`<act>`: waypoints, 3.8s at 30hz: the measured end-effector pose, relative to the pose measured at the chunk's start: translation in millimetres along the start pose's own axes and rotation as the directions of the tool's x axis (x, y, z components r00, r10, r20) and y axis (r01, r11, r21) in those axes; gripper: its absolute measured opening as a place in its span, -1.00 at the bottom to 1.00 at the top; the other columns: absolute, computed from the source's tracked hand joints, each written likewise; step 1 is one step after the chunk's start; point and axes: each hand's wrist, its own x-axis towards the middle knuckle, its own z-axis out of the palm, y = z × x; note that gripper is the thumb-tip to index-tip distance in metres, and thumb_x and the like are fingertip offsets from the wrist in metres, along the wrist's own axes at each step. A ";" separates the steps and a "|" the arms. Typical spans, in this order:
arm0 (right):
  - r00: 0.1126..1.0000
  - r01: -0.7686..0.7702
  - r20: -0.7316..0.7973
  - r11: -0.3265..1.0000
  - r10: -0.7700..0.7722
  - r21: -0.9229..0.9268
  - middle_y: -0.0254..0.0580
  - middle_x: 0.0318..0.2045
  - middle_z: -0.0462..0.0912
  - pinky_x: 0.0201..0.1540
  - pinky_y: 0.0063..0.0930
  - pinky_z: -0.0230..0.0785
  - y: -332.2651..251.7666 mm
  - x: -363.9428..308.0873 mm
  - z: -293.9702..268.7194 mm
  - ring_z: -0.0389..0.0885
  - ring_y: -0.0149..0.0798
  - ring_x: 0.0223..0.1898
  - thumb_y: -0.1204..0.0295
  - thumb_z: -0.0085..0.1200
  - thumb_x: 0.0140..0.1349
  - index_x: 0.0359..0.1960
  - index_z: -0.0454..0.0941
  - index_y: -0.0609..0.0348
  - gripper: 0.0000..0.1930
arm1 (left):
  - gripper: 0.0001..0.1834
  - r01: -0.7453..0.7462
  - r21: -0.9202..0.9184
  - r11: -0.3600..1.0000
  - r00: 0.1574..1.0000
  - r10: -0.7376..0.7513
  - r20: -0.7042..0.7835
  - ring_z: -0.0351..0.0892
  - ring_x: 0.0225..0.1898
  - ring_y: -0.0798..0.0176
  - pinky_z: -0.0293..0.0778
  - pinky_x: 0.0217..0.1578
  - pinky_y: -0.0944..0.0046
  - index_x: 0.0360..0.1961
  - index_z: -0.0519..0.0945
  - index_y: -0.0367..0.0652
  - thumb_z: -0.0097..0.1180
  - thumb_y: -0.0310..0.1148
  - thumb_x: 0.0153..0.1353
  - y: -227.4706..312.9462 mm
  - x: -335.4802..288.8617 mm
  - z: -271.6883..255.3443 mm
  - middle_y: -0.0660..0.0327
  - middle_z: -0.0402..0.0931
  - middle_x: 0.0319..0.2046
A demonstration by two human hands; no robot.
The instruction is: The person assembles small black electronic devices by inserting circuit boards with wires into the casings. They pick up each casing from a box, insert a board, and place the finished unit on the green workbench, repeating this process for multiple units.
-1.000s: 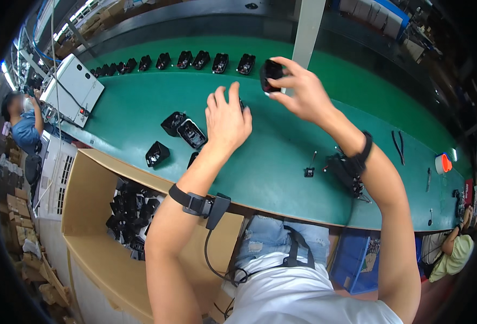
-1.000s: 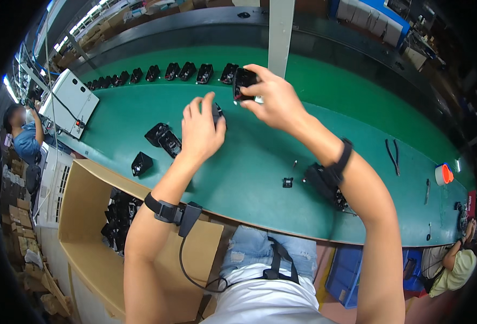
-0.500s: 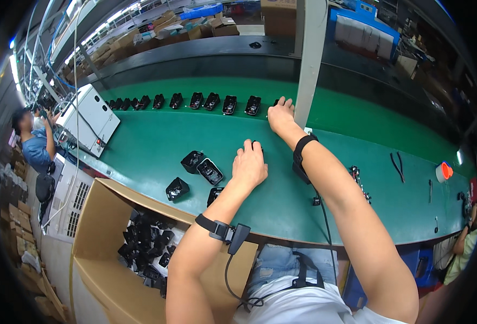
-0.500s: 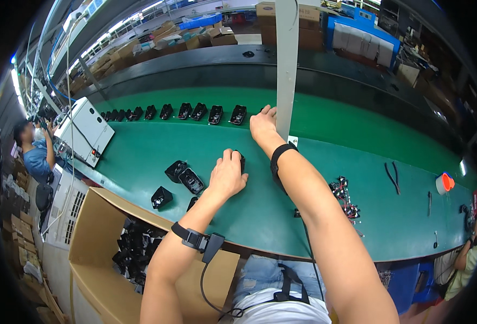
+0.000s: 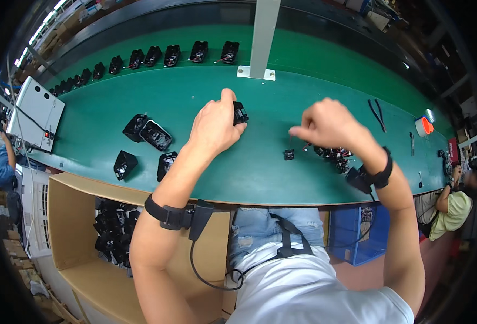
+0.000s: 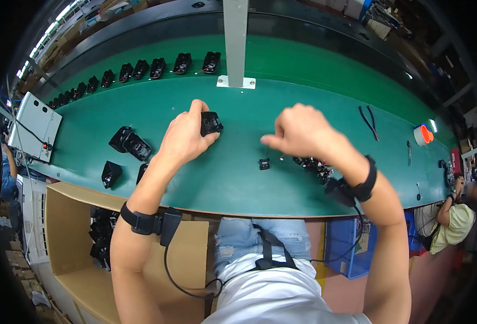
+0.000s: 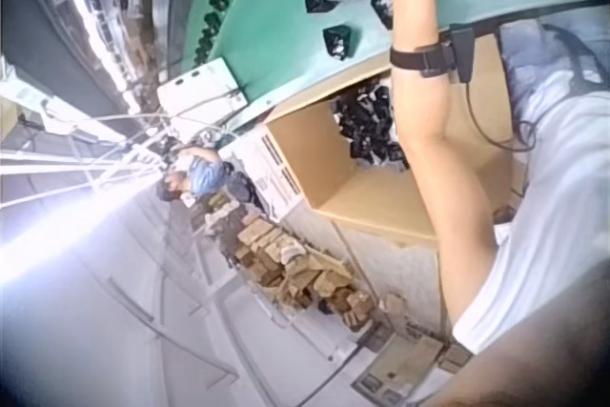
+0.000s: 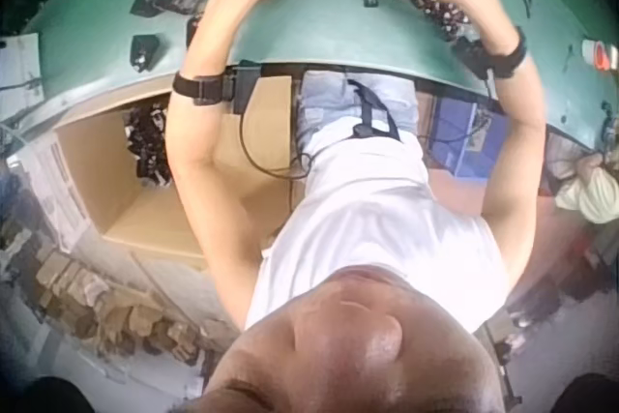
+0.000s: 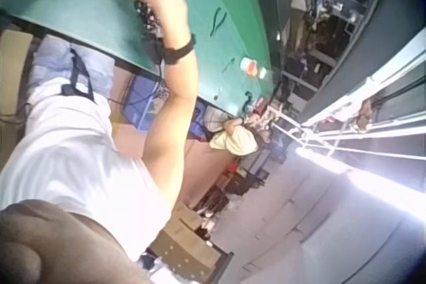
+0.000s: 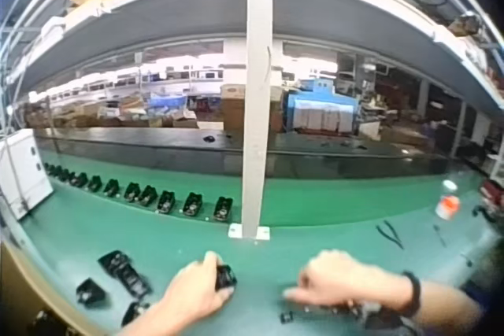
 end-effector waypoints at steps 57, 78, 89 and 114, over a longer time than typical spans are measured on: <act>0.741 0.515 -0.669 0.598 0.049 0.614 -0.25 -0.52 0.70 -0.56 -0.62 0.40 -21.6 -36.1 77.6 0.58 -0.53 -0.60 0.52 0.35 0.17 -0.38 0.66 0.27 -0.90 | -0.48 0.251 -0.911 0.328 0.875 0.325 0.358 0.54 0.02 0.39 0.47 0.11 0.32 0.17 0.49 -0.31 0.35 -0.32 0.26 28.6 -17.1 15.3 0.23 0.58 -0.03; 0.761 0.573 -0.633 0.603 -0.142 0.554 0.07 0.16 0.58 -0.02 -0.38 0.58 -5.0 -36.0 63.1 0.71 -0.12 -0.01 0.49 0.40 0.05 -0.16 0.76 0.25 -0.72 | -0.46 0.385 -0.909 0.159 0.895 0.173 0.410 0.58 -0.25 0.42 0.48 -0.18 0.38 0.08 0.52 -0.19 0.00 0.10 0.45 48.2 -24.7 27.0 0.26 0.61 -0.18; 0.825 0.564 -0.520 0.400 -0.224 0.722 0.01 0.16 0.55 0.11 -0.25 0.50 -3.3 -36.2 58.5 0.56 -0.11 0.16 0.50 0.32 0.08 -0.14 0.78 0.15 -0.73 | -0.46 0.234 -0.934 0.269 0.859 0.392 0.328 0.55 -0.16 0.46 0.46 -0.19 0.43 0.15 0.50 -0.21 0.14 0.02 0.39 31.1 -27.3 17.2 0.29 0.60 -0.15; 0.728 0.637 -0.637 0.594 -0.254 0.491 0.04 0.23 0.51 -0.02 -0.19 0.58 -1.0 -50.7 37.5 0.48 0.13 0.23 0.55 0.35 -0.01 -0.26 0.74 0.14 -0.78 | -0.37 0.344 -0.929 0.136 0.870 0.328 0.369 0.54 0.12 0.29 0.47 0.16 0.22 0.27 0.40 -0.31 0.18 -0.06 0.37 45.2 -30.0 21.9 0.14 0.51 0.12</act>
